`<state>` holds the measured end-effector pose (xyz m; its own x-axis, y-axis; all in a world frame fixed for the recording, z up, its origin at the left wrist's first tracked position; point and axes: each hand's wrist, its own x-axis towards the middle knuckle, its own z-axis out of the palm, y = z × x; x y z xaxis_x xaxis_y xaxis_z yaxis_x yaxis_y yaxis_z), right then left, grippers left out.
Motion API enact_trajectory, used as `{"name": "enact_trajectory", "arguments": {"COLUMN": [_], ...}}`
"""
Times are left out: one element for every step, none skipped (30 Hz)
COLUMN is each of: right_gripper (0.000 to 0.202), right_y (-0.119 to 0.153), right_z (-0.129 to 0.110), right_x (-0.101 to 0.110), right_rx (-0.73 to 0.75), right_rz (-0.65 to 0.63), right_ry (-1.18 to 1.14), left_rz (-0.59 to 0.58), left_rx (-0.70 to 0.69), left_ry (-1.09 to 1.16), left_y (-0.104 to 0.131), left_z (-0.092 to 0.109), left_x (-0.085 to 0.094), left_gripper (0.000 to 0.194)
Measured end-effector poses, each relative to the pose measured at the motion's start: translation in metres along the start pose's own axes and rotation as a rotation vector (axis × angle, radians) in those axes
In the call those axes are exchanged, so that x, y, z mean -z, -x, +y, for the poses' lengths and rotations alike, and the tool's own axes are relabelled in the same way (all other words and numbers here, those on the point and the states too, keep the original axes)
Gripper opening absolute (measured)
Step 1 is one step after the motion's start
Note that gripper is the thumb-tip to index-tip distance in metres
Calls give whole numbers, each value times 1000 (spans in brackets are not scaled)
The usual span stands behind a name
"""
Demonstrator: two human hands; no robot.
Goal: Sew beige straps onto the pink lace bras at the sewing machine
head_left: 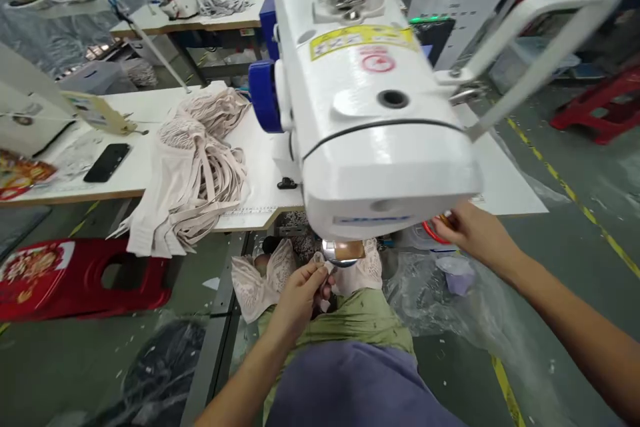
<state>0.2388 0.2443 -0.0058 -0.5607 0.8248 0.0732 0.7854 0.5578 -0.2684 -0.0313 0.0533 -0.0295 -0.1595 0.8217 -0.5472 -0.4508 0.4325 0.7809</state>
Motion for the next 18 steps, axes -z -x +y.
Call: {"name": "enact_trajectory", "arguments": {"right_gripper": [28,31,32,33,33,32,31,30,29,29,29,29,29,30,30,30,30,30], "right_y": [21,41,59,74,86,94,99,100,99,96,92,89,86,83,81,81,81,82], "right_z": [-10,-22,-36,-51,-65,-78,-89,-98,-104,-108,-111,-112,-112,-112,-111,-110,-108,-106], "right_x": [0,0,-2,-4,-7,-11,-15,-20,-24,-27,-30,-33,-34,-35,-35,-35,-34,-34], "right_rx": [-33,-50,-24,18,53,79,96,104,107,112,121,131,143,155,165,171,171,162], "right_rz": [-28,-95,-164,-229,-279,-293,-290,-271,-249,-235,-232,-238,-250,-265,-286,-311,-339,-363], "right_ry": [-103,-187,-255,-302,-328,-344,-352,-356,-360,-364,-369,-372,-376,-380,-387,-398,-412,-427], "left_rz": [2,0,-5,-12,-18,-22,-24,-25,-26,-31,-39,-49,-56,-60,-60,-56,-48,-43], "left_rx": [2,4,6,7,6,4,2,-1,-2,1,5,7,6,2,-2,-7,-9,-4], "left_ry": [16,26,29,26,17,4,-13,-30,-48,-71,-99,-128,-152,-169,-178,-176,-163,-149], "left_y": [0,1,1,1,1,1,1,1,1,2,3,3,4,5,5,6,6,6], "left_z": [0,1,1,1,0,0,-1,-2,-3,-3,-3,-3,-3,-3,-3,-3,-3,-4], "left_x": [0,0,-1,-1,-1,-1,-1,-1,-1,0,0,0,0,1,1,2,2,4], "left_gripper": [50,49,49,48,47,46,46,45,45,44,44,43,42,41,39,38,37,36]}}
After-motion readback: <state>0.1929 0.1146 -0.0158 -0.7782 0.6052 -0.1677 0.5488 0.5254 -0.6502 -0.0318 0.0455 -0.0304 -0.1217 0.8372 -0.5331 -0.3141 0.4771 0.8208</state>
